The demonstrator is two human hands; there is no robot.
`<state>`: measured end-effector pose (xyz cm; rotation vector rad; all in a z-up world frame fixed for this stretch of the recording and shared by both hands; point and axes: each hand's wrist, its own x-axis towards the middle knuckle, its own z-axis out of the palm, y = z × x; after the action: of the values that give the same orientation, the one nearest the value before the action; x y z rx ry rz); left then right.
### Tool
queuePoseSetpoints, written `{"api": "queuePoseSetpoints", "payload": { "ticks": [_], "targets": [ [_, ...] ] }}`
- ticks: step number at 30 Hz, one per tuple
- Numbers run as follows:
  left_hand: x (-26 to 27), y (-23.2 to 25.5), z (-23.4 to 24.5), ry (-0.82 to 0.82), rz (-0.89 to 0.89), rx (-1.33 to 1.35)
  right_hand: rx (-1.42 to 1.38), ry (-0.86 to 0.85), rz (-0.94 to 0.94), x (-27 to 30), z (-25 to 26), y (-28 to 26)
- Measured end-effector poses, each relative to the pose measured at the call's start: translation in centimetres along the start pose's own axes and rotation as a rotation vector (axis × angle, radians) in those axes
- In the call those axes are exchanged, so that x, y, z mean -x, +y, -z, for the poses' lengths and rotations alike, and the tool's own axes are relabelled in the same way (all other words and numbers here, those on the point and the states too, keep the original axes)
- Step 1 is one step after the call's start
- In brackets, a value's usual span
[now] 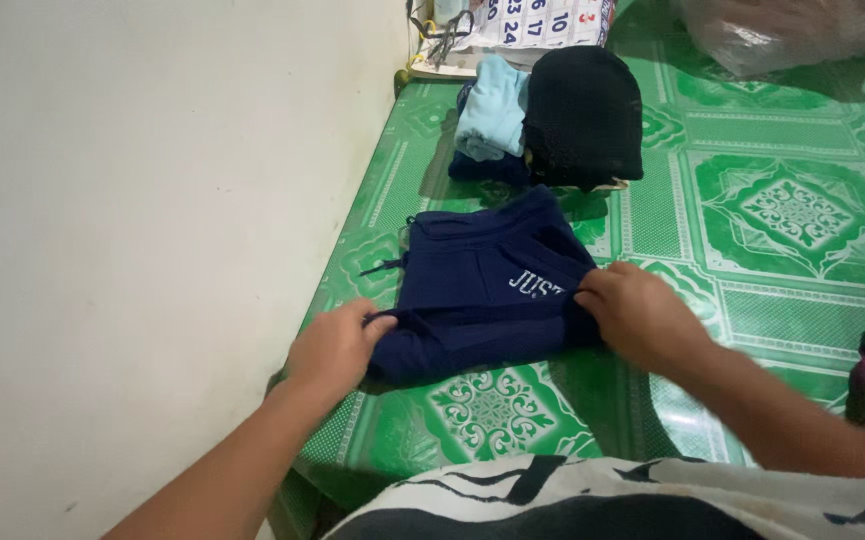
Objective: The person folds several garments one by one on a green patterned mat. They handle a black top, a light blue top, a dark blue top, and a black bottom, smoothing and folding each into a compact rectangle and stacking them in a neat pile.
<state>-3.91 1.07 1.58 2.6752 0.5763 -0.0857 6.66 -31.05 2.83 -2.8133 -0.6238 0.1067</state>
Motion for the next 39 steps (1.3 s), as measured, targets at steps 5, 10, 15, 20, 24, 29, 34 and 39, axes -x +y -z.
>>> {"api": "queuePoseSetpoints", "payload": {
  "ticks": [5, 10, 15, 20, 24, 29, 34, 39],
  "targets": [
    [0.2, 2.2, 0.7, 0.108, 0.169, 0.106, -0.087, 0.074, -0.139, 0.9, -0.9, -1.0],
    [2.2, 5.6, -0.9, 0.449, -0.536, 0.373, -0.098, 0.168, -0.118, 0.5, -0.5, -1.4],
    [4.5, 7.3, -4.1, 0.274, -0.962, 0.146, -0.109, 0.206, -0.174, 1.0, -0.9, -2.0],
    [3.2, 6.1, -6.0, 0.234, -0.918, 0.141, -0.034, 0.563, 0.224, 1.4, -0.5, -2.8],
    [2.0, 5.2, -6.1, 0.195, -0.902, 0.21, -0.328, 0.106, 0.51, 1.2, 0.4, -3.6],
    [1.9, 4.8, -5.8, 0.21, -0.951, 0.224, -0.282, 0.048, 0.505, 1.8, -0.5, -4.2],
    [2.0, 6.1, -5.5, 0.298, -0.86, 0.266, -0.21, 0.217, 0.471, 2.3, -2.1, -3.5],
    [1.8, 6.9, -4.0, 0.244, -0.792, 0.336, -0.207, 0.2, 0.257, 1.5, -2.3, -3.5]
  ]
}}
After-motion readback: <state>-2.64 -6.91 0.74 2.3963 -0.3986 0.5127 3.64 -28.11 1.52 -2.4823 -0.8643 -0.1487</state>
